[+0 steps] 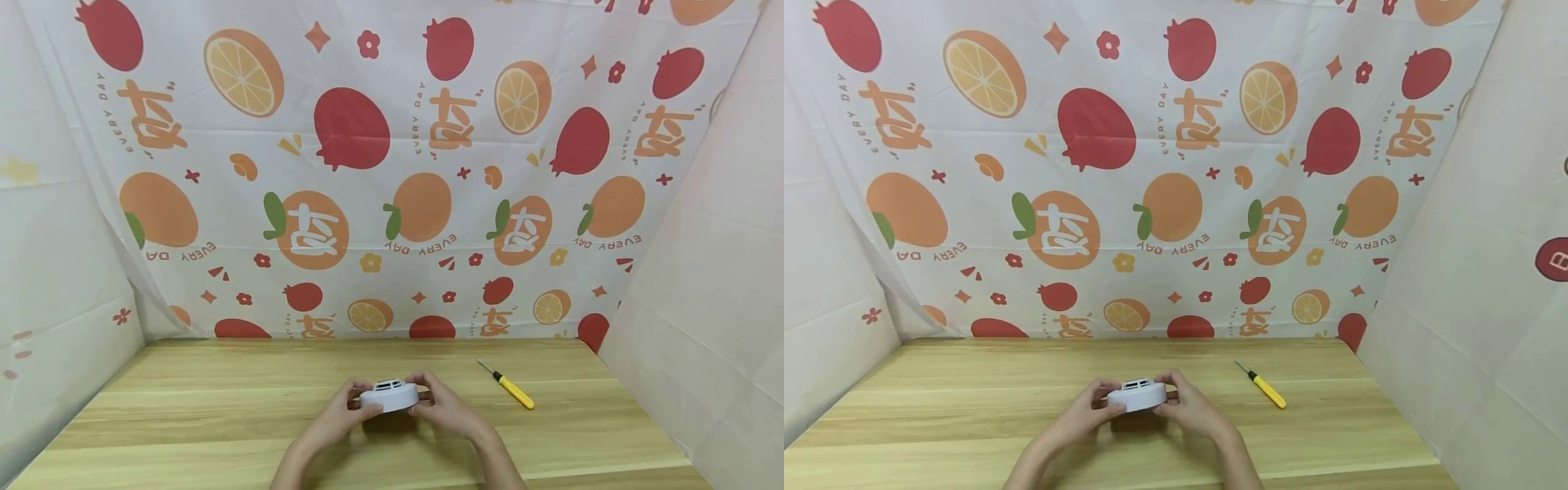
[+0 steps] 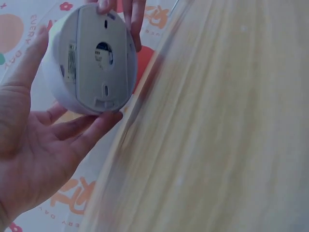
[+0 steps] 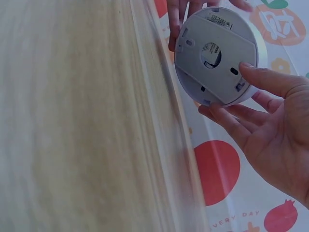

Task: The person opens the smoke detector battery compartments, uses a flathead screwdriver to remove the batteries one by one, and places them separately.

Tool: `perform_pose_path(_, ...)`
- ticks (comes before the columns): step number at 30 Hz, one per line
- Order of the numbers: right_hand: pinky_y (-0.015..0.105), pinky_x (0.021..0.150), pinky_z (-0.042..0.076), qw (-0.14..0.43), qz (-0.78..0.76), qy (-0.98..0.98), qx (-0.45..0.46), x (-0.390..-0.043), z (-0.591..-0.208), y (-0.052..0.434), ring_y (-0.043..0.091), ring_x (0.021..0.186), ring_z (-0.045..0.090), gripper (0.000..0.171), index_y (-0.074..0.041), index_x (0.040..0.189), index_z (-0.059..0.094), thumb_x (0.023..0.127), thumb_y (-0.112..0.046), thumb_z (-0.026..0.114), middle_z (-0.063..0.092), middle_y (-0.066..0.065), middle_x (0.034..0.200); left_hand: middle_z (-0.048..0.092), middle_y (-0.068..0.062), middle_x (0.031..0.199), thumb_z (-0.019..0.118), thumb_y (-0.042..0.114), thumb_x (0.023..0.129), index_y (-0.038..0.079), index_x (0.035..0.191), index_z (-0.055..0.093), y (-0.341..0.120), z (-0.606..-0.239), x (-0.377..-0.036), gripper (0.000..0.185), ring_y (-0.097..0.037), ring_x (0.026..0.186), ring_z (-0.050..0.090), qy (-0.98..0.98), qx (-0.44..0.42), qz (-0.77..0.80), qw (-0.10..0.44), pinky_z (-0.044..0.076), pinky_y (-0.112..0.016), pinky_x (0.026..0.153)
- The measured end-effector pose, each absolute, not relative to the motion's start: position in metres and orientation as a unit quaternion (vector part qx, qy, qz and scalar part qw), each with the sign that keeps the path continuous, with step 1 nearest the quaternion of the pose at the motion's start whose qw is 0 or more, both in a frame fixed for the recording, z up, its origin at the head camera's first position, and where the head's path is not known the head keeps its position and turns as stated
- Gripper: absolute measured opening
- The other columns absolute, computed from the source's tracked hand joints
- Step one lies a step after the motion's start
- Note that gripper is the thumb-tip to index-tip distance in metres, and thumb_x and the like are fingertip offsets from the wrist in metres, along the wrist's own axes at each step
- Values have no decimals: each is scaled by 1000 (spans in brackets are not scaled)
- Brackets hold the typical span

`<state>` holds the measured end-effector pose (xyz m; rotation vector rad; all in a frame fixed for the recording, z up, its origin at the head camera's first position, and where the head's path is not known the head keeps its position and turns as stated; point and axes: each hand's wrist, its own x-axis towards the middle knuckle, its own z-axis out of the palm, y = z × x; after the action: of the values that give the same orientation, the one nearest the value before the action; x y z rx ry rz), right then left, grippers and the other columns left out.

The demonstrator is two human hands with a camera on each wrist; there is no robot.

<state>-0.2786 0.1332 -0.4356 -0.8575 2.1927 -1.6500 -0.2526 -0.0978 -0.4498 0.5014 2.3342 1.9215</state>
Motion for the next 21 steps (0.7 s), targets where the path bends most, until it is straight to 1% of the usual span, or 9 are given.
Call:
perform_pose_path(3,28,86,49,125,-564,762,-293,-279,-435,133,33,109,51,37,-1,123,40,89,-2,56,40,20,130,42,-30,124,70,12,81,-9,120,41,-101,-450,-254,53,-42,107,49,751,179,634,43,50,-40,83)
perform_pose_path(6,30,86,49,118,-557,771,-285,-280,-434,133,30,105,53,36,-3,123,41,90,-8,57,42,19,129,40,-32,126,68,5,81,-10,121,43,-103,-450,-256,50,-41,104,52,737,192,647,37,51,-36,82)
perform_pose_path(8,32,85,49,113,-551,779,-277,-280,-433,133,28,102,54,36,-5,123,43,91,-13,57,42,18,128,41,-32,124,65,4,83,-10,120,44,-103,-450,-256,45,-38,99,55,736,198,647,27,52,-34,79)
perform_pose_path(11,35,81,51,108,-549,785,-266,-280,-432,134,25,98,56,35,-7,124,44,92,-17,57,43,16,128,47,-29,118,62,6,86,-10,118,47,-103,-449,-257,39,-34,94,57,745,199,637,8,53,-33,76)
perform_pose_path(14,39,79,52,104,-556,781,-263,-281,-431,135,26,94,57,34,-5,124,46,93,-14,55,45,16,124,53,-24,110,60,8,88,-11,115,49,-102,-449,-257,35,-30,89,58,746,193,638,0,54,-37,74)
perform_pose_path(16,42,78,53,100,-561,776,-269,-282,-432,135,27,93,57,33,-1,124,46,92,-9,54,48,18,120,55,-21,105,57,9,90,-13,114,48,-102,-449,-258,33,-29,87,59,741,188,645,5,55,-39,72)
perform_pose_path(21,42,75,54,88,-556,781,-272,-284,-433,134,27,94,57,31,3,121,48,91,-4,54,54,17,113,58,-17,96,52,13,94,-14,110,49,-101,-451,-258,32,-31,78,61,737,170,654,17,56,-43,67)
